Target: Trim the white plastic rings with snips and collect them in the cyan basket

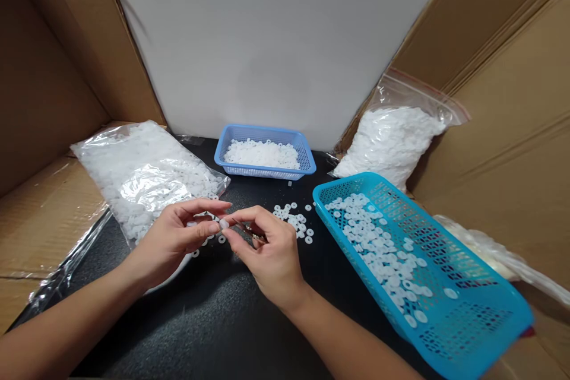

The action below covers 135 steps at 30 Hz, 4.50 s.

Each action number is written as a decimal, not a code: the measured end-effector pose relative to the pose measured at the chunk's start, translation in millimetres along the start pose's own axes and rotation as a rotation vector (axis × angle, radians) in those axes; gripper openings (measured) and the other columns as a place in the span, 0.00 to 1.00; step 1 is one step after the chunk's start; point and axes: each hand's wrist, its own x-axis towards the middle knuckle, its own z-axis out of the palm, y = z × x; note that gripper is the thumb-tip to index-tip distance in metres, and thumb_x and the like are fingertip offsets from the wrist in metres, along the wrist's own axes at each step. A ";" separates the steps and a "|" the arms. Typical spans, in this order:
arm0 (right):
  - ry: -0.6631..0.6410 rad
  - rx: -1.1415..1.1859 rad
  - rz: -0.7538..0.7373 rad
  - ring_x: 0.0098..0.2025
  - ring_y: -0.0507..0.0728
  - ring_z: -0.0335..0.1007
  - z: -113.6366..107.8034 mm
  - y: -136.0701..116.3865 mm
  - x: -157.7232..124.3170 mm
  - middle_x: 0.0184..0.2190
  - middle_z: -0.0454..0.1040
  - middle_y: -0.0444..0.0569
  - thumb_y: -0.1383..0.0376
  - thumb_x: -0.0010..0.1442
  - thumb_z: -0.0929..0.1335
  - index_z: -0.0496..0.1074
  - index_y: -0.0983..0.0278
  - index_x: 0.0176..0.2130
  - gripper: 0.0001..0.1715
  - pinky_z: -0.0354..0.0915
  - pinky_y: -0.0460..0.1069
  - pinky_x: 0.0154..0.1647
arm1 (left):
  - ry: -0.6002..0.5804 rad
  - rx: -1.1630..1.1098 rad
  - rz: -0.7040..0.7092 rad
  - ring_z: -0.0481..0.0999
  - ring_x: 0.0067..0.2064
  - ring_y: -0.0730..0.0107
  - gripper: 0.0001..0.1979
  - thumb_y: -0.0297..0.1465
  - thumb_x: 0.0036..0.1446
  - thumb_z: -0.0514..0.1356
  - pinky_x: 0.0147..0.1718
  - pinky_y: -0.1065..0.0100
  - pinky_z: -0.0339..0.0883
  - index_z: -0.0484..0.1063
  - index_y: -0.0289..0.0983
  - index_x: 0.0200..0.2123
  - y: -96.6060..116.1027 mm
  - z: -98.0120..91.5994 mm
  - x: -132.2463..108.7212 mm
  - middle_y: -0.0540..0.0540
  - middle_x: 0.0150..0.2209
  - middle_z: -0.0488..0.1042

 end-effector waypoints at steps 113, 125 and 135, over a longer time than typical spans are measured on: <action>-0.023 -0.761 -0.716 0.32 0.49 0.68 -22.8 -6.4 4.6 0.31 0.74 0.48 0.72 0.69 0.68 0.78 0.67 0.54 0.16 0.62 0.45 0.33 | -0.023 -0.110 -0.027 0.64 0.23 0.78 0.20 0.42 0.41 0.78 0.20 0.73 0.48 0.84 0.33 0.32 5.8 3.5 -5.9 0.46 0.24 0.75; -0.021 -0.802 -0.757 0.31 0.49 0.66 -23.7 -9.8 5.1 0.29 0.73 0.47 0.73 0.67 0.69 0.79 0.69 0.52 0.15 0.59 0.46 0.32 | -0.062 -0.067 -0.011 0.61 0.24 0.80 0.15 0.41 0.46 0.77 0.22 0.73 0.48 0.84 0.36 0.31 10.7 1.9 -8.7 0.45 0.29 0.79; -0.032 -0.800 -0.749 0.31 0.49 0.67 -24.1 -10.5 5.0 0.29 0.74 0.48 0.74 0.65 0.70 0.79 0.69 0.52 0.16 0.60 0.46 0.33 | -0.053 -0.075 -0.017 0.61 0.24 0.80 0.16 0.40 0.45 0.77 0.21 0.74 0.47 0.83 0.35 0.31 10.0 2.5 -8.3 0.45 0.28 0.79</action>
